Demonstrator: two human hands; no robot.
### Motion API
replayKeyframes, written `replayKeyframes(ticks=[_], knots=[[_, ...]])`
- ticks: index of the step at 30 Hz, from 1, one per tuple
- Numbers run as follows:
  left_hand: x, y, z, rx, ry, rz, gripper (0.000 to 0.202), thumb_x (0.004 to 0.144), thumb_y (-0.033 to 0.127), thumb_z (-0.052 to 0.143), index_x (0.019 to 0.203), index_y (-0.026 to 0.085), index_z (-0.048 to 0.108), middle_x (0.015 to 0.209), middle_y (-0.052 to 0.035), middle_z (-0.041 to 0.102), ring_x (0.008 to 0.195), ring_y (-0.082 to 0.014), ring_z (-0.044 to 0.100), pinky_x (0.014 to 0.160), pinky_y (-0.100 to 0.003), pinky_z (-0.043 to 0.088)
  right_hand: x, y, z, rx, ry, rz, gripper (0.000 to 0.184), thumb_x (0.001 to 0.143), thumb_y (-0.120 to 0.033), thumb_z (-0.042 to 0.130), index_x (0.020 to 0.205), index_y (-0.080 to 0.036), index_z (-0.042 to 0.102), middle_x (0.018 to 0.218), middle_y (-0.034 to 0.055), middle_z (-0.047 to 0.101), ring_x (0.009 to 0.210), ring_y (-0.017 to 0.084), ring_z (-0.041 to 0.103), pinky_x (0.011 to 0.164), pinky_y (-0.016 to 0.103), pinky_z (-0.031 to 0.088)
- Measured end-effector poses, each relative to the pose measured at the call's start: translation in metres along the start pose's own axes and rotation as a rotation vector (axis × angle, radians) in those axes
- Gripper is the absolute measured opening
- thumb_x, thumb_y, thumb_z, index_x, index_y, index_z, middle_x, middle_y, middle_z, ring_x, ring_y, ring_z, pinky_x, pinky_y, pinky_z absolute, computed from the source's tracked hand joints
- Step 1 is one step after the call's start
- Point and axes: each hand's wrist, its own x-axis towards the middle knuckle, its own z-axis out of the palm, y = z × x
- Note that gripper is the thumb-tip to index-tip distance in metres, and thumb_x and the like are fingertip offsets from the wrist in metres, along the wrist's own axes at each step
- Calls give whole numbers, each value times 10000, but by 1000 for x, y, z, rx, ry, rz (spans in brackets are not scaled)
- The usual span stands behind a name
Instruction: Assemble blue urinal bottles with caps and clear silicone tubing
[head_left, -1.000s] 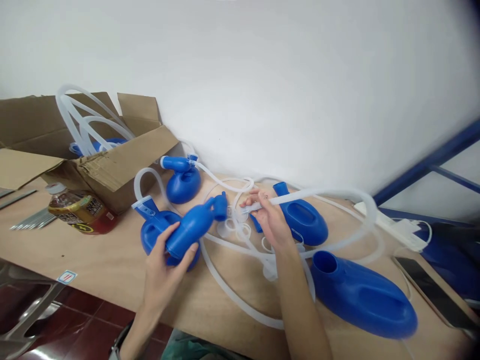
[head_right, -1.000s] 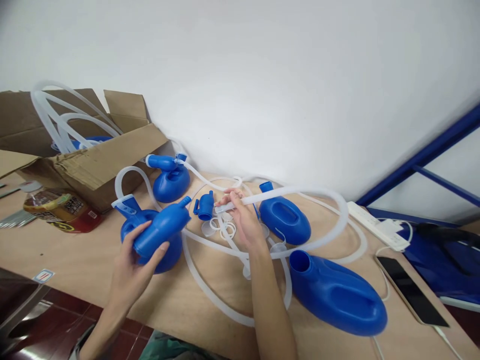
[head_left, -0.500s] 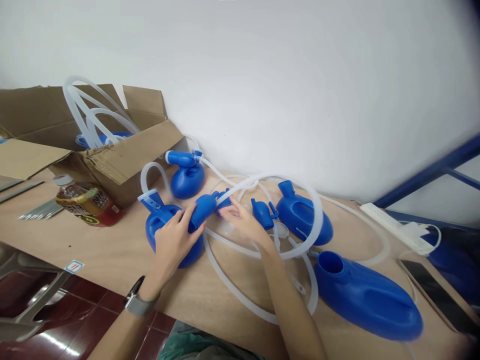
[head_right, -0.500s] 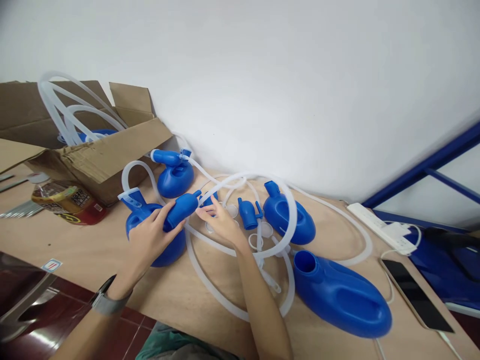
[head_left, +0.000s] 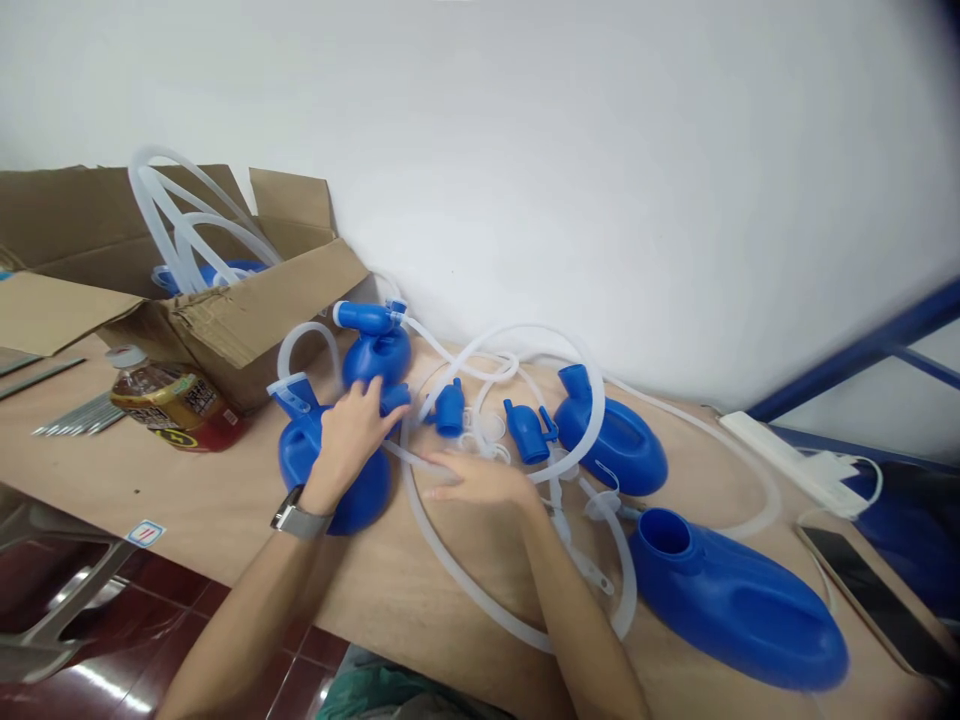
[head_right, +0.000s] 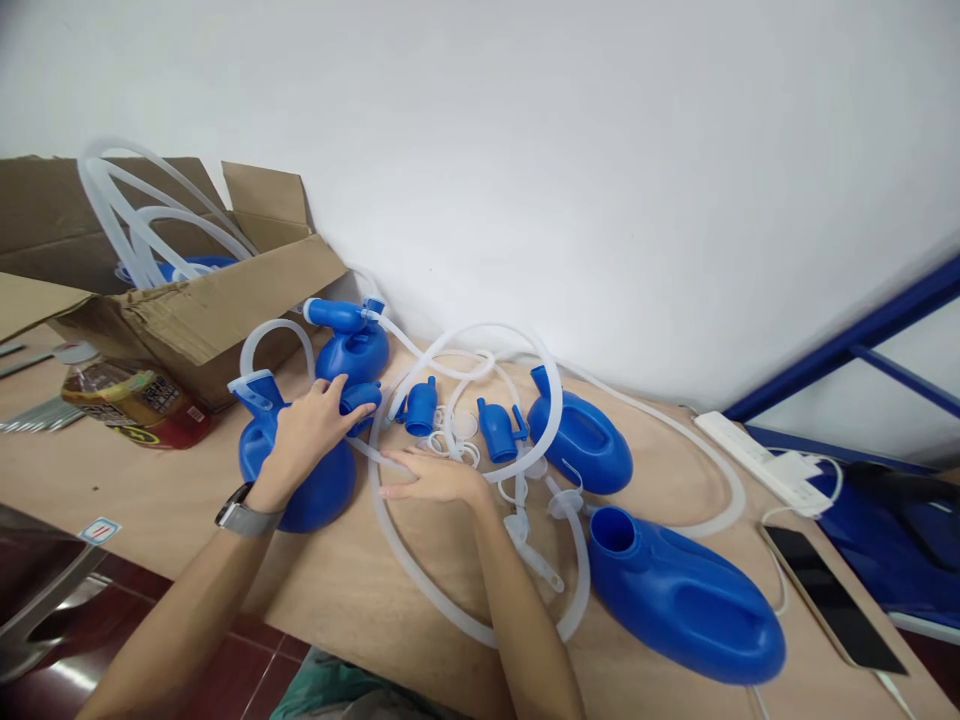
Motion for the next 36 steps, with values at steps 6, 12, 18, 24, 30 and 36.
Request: replayKeyframes(ticks=[6,12,18,24,30,36], knots=[[20,-60,-18,-258,360,15,473,1043,519,477,1316,186,670,1328,-167,706,1307,-362,634,1128,-491,483,2,-10,4,-77,-233,-40,854,938,-522,757,1654,-191,429,1621,158,536,1495,320,511,1276,442,362],[20,-110,-18,-375,197,-456,653,953,506,589,1470,109,564,1400,-308,647,1323,-504,623,1060,-644,512,3,-19,10,-36,-66,-122,701,915,-515,792,1540,-263,599,1416,113,699,1324,335,654,1154,476,497],[6,-102,10,-475,-12,-490,900,972,536,520,1688,87,210,1343,-293,712,1233,-495,699,1021,-622,536,18,-55,33,135,96,-186,784,981,-540,706,1665,-332,385,1680,88,455,1556,308,435,1296,530,336],[-15,-82,7,-403,75,-346,902,936,613,605,1637,109,343,1328,-276,713,1213,-494,695,999,-592,546,58,-82,72,51,344,-47,1132,788,-553,899,1700,-298,279,1758,143,282,1629,365,280,1315,567,292],[-19,-86,2,-220,274,-116,606,994,514,576,1514,204,554,1642,-241,427,1355,-470,586,999,-558,563,73,-79,93,-148,416,-20,1080,804,-490,877,1685,-227,310,1706,166,401,1612,371,301,1299,593,297],[-6,-120,0,-178,161,338,304,1036,431,475,1098,256,716,1485,-173,602,1420,-430,531,1127,-588,486,73,-78,94,-144,437,-31,1063,791,-501,870,1673,-245,333,1688,151,432,1592,370,335,1280,590,325]])
